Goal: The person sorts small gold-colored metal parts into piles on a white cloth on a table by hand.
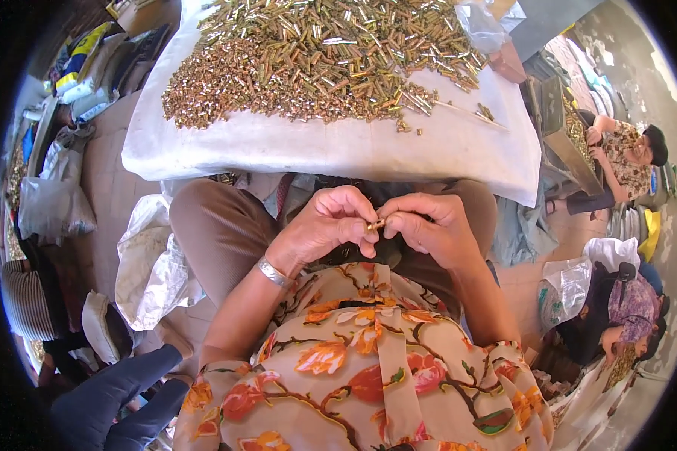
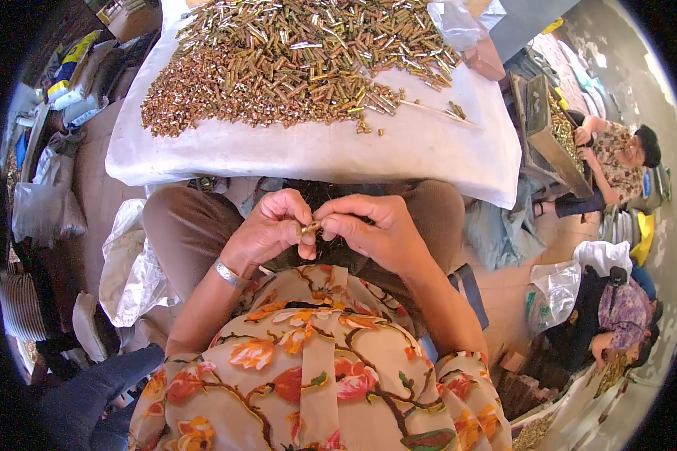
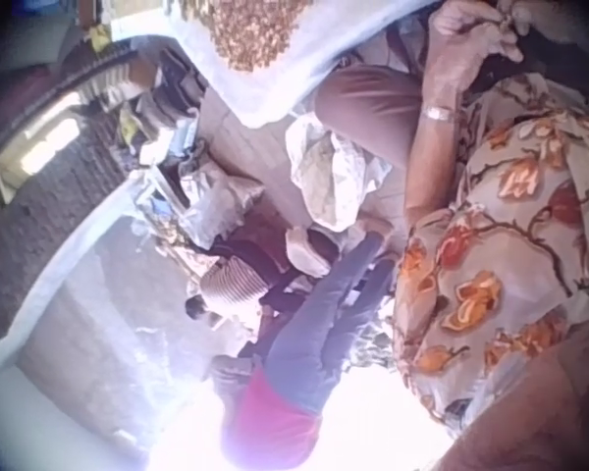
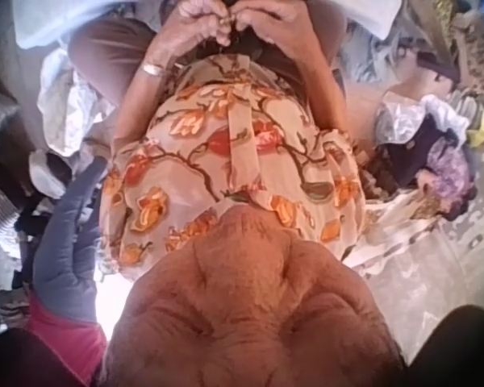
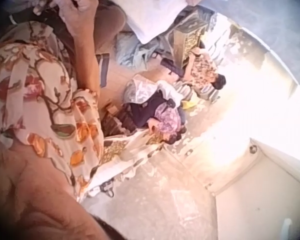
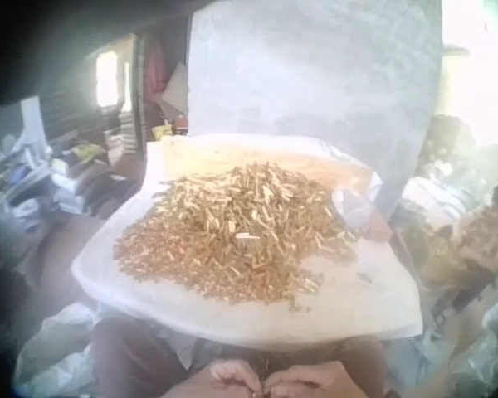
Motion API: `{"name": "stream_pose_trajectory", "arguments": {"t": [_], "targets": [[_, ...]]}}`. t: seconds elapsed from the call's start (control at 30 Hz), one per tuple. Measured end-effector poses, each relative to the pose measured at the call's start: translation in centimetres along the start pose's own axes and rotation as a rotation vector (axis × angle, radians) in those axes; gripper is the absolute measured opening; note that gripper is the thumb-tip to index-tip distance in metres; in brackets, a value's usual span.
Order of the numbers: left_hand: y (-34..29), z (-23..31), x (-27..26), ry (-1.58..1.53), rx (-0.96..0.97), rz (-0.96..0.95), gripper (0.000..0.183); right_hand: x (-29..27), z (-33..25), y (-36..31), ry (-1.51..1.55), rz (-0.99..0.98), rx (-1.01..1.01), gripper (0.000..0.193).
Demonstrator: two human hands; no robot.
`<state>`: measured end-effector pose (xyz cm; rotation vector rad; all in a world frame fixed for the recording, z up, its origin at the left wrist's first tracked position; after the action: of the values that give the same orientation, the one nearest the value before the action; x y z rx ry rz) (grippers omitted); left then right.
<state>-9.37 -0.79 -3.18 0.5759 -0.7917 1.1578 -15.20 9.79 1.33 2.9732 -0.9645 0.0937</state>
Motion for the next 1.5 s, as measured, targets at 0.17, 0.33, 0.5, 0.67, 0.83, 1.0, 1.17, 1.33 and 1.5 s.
{"name": "stream_pose_trajectory", "arguments": {"t": [0.17,0.33,0.5,0.67,0.83,1.0,1.17,1.33,1.5], "targets": [[0.6,-0.9,-0.6,-0.117,0.016,-0.004,0.013,-0.1,1.6,0.1,0.187,0.095,0.061,0.018],[0.9,-1.2,-1.2,-0.219,0.051,0.030,0.018,0.2,2.2,0.0,0.302,0.210,0.081,0.019],[1.3,-1.1,-1.5,-0.237,-0.019,0.054,0.029,-0.1,2.6,0.6,0.274,0.199,0.093,0.019],[1.9,-1.9,-2.2,-0.327,-0.028,0.059,0.031,-0.1,2.8,1.1,0.246,0.239,0.092,0.020],[2.7,-0.1,-3.9,0.032,-0.101,0.310,0.020,-1.2,5.0,1.4,0.626,0.214,0.202,0.018],[7.5,2.8,-5.1,0.762,-0.102,0.564,0.011,-5.0,7.3,2.8,0.849,0.476,0.227,0.020],[12.5,4.9,-3.2,1.687,0.373,0.611,0.015,-14.3,6.7,8.3,0.069,0.553,0.112,0.017],[13.5,4.3,-2.7,1.872,0.391,0.602,0.011,-16.7,5.0,12.1,-1.128,0.442,-0.140,0.013],[12.7,4.3,-2.4,1.954,0.446,0.586,0.014,-16.1,4.5,12.4,-1.178,0.412,-0.093,0.012]]}}
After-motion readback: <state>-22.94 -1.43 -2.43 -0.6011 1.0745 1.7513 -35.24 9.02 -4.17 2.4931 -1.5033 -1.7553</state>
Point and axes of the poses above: each hand's wrist, its own y-axis towards the middle knuckle, its own x-axis out of the palm, z = x × y, the point moved 8 cm from there along y, towards the middle knuckle, and after that the axes turned 7 degrees about -x, right-handed, at the moved point
